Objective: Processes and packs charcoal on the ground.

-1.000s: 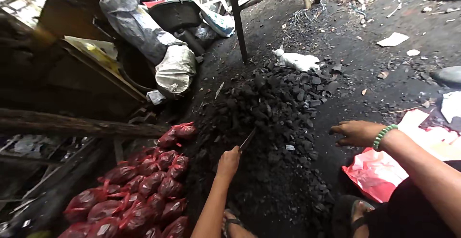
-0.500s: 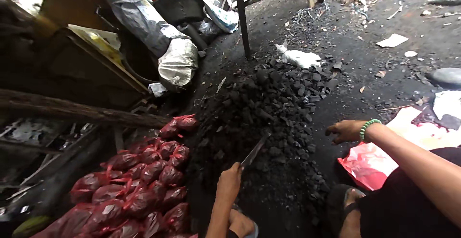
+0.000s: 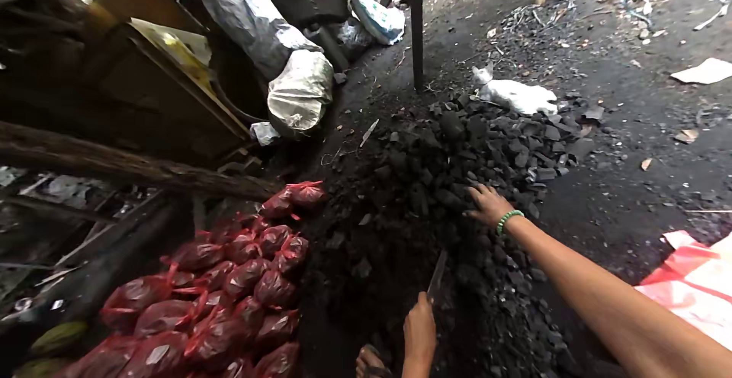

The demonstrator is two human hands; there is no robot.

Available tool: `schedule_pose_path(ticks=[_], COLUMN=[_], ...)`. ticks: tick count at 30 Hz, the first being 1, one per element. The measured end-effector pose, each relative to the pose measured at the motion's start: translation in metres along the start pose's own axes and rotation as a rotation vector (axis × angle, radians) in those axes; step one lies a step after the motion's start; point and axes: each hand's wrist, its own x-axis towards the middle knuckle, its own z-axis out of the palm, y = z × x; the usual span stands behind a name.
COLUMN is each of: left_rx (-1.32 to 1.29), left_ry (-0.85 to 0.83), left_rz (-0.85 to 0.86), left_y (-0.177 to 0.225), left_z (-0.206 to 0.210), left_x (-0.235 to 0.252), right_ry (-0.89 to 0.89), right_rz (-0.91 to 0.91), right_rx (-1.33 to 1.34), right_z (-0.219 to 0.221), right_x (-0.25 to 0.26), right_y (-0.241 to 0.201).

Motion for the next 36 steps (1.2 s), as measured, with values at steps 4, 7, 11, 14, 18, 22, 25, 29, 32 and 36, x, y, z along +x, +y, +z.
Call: schedule_pose_path(ticks=[4, 7, 11, 14, 18, 22, 25, 29, 32, 36], left_rx=[-0.011, -0.021, -0.162, -0.221, -0.228, -0.207, -0.137, -0.141, -0.301, -0.503], left_ry=[0.000, -0.116, -0.205, -0.196, -0.188, -0.169, -0.212, -0.169, -0.045, 0.077], left_rz=[0.032, 0.011, 0.001, 0.040, 0.027, 0.029, 0.029, 0.032, -0.013, -0.098], left_y=[-0.011, -0.016, -0.013, -0.005, -0.004, -0.016, -0.020, -0.017, -0.010, 0.007], left_z=[0.018, 0.017, 0.017, 0.021, 0.032, 0.045, 0.041, 0.031, 0.030, 0.044], left_x=[0.025, 0.046, 0.064, 0.050, 0.019, -0.012, -0.031, -0.052, -0.075, -0.094], right_ry=[-0.001, -0.097, -0.088, -0.083, -0.158, -0.249, -0.306, -0.300, -0.120, -0.026], right_rz=[0.105, 0.174, 0.156, 0.120, 0.103, 0.136, 0.195, 0.232, 0.241, 0.217], right_rx=[-0.024, -0.065, -0.083, -0.092, -0.085, -0.038, -0.041, 0.000, 0.168, 0.381], right_z=[0.015, 0.034, 0.058, 0.073, 0.088, 0.100, 0.100, 0.083, 0.077, 0.067], right_x=[0.042, 0.054, 0.033, 0.013, -0.020, -0.059, -0.079, -0.102, -0.121, -0.147], right_y=[-0.014, -0.007, -0.004, 0.002, 0.003, 0.005, 0.015, 0.020, 0.031, 0.057])
